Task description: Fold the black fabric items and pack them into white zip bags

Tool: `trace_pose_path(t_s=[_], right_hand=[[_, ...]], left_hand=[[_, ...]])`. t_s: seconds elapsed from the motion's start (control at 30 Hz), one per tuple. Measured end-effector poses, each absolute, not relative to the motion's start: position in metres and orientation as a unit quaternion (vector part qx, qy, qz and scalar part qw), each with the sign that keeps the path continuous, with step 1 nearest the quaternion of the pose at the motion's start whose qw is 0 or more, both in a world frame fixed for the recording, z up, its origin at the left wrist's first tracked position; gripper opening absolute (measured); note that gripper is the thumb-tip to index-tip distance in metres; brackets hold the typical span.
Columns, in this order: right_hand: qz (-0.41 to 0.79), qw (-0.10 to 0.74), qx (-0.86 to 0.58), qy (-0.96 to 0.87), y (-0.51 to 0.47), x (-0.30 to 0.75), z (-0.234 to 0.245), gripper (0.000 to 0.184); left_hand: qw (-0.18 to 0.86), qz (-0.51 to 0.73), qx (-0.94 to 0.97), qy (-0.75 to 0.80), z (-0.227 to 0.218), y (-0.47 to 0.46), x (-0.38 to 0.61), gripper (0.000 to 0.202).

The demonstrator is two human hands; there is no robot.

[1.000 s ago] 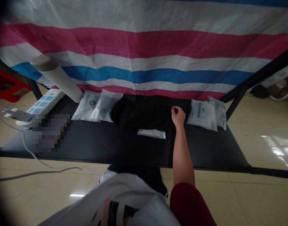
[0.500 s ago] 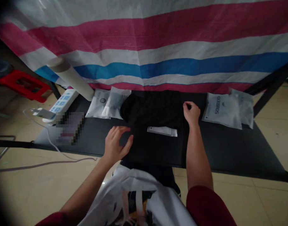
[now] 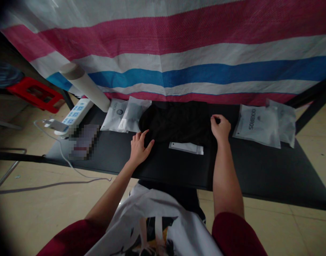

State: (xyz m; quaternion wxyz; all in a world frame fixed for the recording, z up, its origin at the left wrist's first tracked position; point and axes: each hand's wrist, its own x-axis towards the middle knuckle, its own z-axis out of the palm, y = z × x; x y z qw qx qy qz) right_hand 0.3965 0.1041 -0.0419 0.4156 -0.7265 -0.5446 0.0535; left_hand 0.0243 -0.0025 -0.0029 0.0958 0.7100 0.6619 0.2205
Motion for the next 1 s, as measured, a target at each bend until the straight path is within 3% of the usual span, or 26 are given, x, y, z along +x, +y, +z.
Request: trace_pose_path(t_s=[0.3,0.5,0.67,0.9,1.0], right_hand=[[0.054,0.412,-0.729,-0.543,0.104,0.396,-0.04,0.03],[0.047,0.409,-0.725,-0.552,0.103,0.393,-0.039,0.03],[0.048,0.405,-0.723,-0.557,0.103,0.391,-0.036,0.03],[0.057,0.406,-0.728,-0.549,0.103,0.39,-0.034,0.032],[0.061,0.416,-0.722,-0.55,0.102,0.389,-0.032,0.03]], left_hand=[[0.092,0.24,0.712,0.654,-0.005,-0.005,0.024,0.052],[0.095,0.315,0.699,0.635,-0.011,0.0,0.018,0.053],[0.055,0.351,0.726,0.589,0.021,0.007,0.037,0.06],[0.076,0.156,0.931,0.322,0.057,0.021,0.097,0.059],[0.091,0.129,0.94,0.303,0.055,0.026,0.099,0.056]])
